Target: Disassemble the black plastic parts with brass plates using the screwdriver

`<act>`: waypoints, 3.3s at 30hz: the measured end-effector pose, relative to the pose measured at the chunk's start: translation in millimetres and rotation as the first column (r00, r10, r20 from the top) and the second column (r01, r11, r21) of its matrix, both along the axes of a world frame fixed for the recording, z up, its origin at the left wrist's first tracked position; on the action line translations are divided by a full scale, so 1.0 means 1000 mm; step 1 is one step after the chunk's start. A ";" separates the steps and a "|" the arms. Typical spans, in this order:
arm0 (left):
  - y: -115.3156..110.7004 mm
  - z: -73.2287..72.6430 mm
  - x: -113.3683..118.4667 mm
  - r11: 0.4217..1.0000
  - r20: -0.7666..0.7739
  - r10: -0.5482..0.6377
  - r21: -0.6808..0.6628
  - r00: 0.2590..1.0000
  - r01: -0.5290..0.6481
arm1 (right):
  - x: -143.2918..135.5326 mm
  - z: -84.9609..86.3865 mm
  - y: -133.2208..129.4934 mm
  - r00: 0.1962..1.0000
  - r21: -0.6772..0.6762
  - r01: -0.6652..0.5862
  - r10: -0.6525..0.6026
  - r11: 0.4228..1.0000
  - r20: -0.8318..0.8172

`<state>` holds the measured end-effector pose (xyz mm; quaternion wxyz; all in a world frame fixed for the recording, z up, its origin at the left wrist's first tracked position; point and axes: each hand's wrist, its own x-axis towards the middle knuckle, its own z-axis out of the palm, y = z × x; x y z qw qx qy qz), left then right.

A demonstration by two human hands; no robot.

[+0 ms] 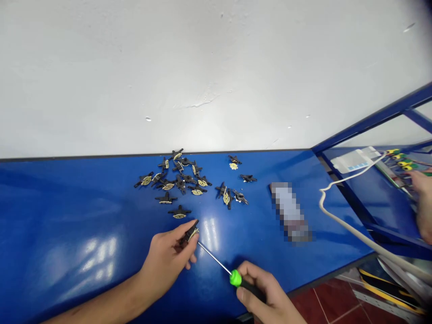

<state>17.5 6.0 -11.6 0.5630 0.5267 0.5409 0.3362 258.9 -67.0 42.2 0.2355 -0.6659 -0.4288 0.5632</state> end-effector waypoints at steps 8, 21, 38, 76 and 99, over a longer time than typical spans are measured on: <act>-0.001 -0.002 -0.002 0.998 0.042 -0.056 0.021 0.998 0.055 | -0.004 -0.016 -0.007 0.974 -0.242 0.143 -0.181 0.960 -0.139; -0.007 -0.006 -0.002 0.942 -0.074 -0.163 0.284 0.984 0.177 | -0.075 -0.014 0.058 1.000 0.281 -0.011 0.015 0.960 -0.013; -0.007 -0.009 -0.002 0.926 -0.084 -0.185 0.319 0.979 0.202 | -0.069 -0.014 0.067 0.995 0.196 -0.103 0.100 0.975 0.027; 0.000 0.010 -0.005 0.994 0.078 0.017 0.102 0.997 -0.025 | -0.056 -0.029 0.071 0.838 0.333 -0.291 0.071 0.897 0.541; 0.003 0.016 -0.005 0.994 0.037 0.029 0.104 0.999 -0.033 | -0.050 -0.024 0.067 0.912 0.426 -0.204 0.012 0.881 0.411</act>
